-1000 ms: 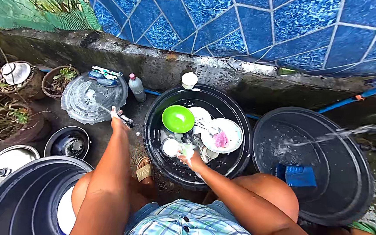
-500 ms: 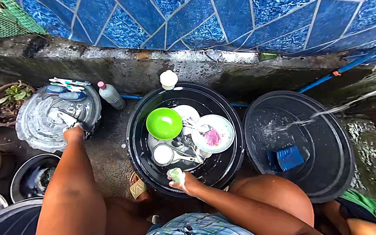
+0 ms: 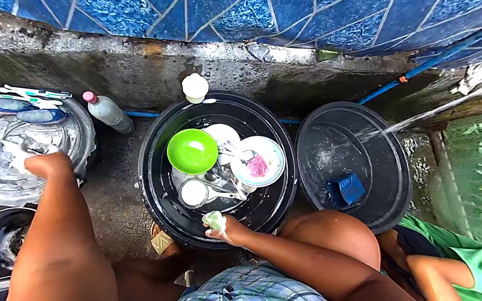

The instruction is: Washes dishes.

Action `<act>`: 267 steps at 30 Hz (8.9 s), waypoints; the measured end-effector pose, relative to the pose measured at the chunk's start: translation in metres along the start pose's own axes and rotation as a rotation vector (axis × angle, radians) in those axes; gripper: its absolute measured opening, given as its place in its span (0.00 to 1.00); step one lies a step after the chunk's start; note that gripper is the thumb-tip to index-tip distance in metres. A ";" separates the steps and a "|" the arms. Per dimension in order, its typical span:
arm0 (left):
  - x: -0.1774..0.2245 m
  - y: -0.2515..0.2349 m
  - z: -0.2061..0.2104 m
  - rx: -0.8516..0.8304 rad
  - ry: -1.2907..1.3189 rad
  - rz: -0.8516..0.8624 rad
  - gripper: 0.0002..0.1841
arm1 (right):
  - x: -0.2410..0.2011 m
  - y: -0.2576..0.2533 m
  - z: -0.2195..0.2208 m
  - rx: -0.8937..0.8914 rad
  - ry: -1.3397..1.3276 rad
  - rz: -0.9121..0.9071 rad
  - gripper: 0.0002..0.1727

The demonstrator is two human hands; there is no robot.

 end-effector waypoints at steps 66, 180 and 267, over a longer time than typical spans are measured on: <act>0.101 0.262 0.353 -0.901 -0.467 0.128 0.25 | 0.039 0.045 -0.079 0.157 -0.612 0.091 0.18; 0.078 0.315 -0.039 -0.566 0.792 0.215 0.18 | -0.168 0.076 -0.085 0.888 0.543 -0.825 0.17; 0.090 0.335 -0.013 -0.645 0.734 0.252 0.17 | -0.153 0.038 -0.082 0.882 0.499 -0.395 0.39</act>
Point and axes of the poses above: each hand's wrist, its own y-axis away from the middle knuckle, its own z-axis out of the palm, x = y × z, the point moved 8 cm from there along -y, towards the middle knuckle, and after that the axes turned 10 degrees about -y, right-handed, at the moved point
